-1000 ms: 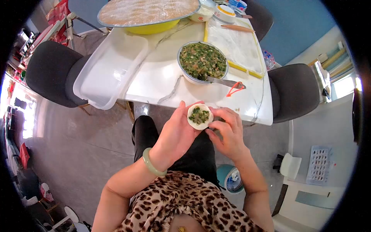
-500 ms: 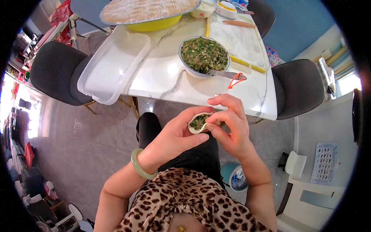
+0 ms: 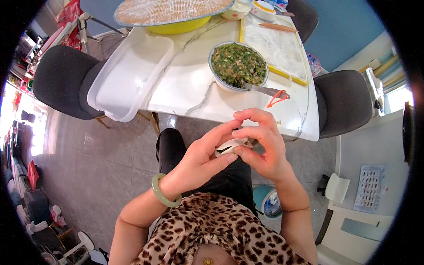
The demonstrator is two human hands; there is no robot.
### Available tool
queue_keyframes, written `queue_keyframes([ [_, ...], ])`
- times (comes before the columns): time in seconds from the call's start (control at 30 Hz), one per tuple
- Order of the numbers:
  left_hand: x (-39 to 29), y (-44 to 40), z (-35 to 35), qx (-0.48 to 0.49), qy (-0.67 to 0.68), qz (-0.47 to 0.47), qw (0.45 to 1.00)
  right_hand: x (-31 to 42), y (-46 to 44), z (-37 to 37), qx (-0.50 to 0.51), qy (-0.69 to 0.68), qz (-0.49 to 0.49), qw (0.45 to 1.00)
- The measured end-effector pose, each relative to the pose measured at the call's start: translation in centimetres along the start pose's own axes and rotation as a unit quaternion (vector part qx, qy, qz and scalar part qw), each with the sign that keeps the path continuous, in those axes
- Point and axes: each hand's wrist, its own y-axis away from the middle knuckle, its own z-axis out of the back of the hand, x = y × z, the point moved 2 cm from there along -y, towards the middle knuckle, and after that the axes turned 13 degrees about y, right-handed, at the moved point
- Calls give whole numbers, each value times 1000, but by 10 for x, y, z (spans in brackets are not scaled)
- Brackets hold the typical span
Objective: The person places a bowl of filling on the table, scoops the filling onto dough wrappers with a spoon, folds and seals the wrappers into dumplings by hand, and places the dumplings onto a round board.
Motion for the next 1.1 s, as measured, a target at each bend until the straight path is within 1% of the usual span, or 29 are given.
queue_keyframes([
  [0.03, 0, 0, 0, -36, 42, -26, 998, 0, -1, 0, 9, 6, 9, 1000],
  [0.07, -1, 0, 1, -37, 42, -26, 998, -1, -3, 1, 9, 6, 9, 1000],
  [0.13, -4, 0, 4, -27, 3, 28, 999, -1, -6, 1, 17, 21, 31, 999],
  [0.17, -3, -1, 5, -28, 3, 28, 999, -2, -6, 3, 17, 21, 32, 999],
  [0.23, -2, -1, 5, -16, 16, -5, 1000, -2, -6, 3, 50, 30, 43, 997],
  [0.33, -5, 0, 7, -8, -7, 13, 1000, 1, -9, 3, 27, 31, 40, 998],
  [0.47, -13, -1, 5, 4, -17, 20, 1000, 1, -9, 4, 21, 32, 53, 998],
  [0.53, -18, -1, 4, 20, 16, 76, 997, 3, -9, 4, 3, 42, 66, 997],
  [0.57, -18, -1, 2, 19, 15, 74, 997, 3, -9, 4, 3, 42, 68, 997],
  [0.63, -15, -3, -2, -13, 109, 21, 994, 4, -6, 5, -27, 73, 93, 993],
  [0.67, -8, -3, -6, -13, 108, 16, 994, 5, -4, 3, -27, 75, 98, 992],
  [0.73, 9, -3, -8, -30, 276, -25, 960, 3, -1, 1, -80, 77, 81, 990],
  [0.77, 16, -1, -6, -30, 275, -31, 960, 2, 0, -1, -80, 78, 87, 990],
  [0.83, 25, 1, -2, -85, 249, 49, 964, 1, -3, -3, -75, 58, 83, 992],
  [0.87, 25, 1, -4, -90, 240, -4, 967, 3, -6, -3, -73, 59, 88, 992],
  [0.9, 20, 1, -4, -91, 241, -8, 966, 8, -13, -2, -43, 30, 49, 997],
  [0.93, 13, -1, -3, -67, 237, -10, 969, 12, -20, -1, -12, 2, 9, 1000],
  [0.97, 9, -1, -2, -43, 233, -9, 971, 15, -26, 4, -9, 1, 10, 1000],
  [1.0, 10, 0, 0, -45, 234, -9, 971, 16, -33, 8, 62, 55, 48, 995],
  [1.03, 10, 1, 3, -40, 187, -11, 981, 17, -37, 8, 133, 108, 85, 982],
  [1.07, 10, 2, 5, -34, 139, -14, 990, 17, -41, 10, 133, 108, 85, 982],
  [1.1, 9, 4, 7, -35, 140, -14, 989, 17, -44, 9, 176, 134, 113, 969],
])
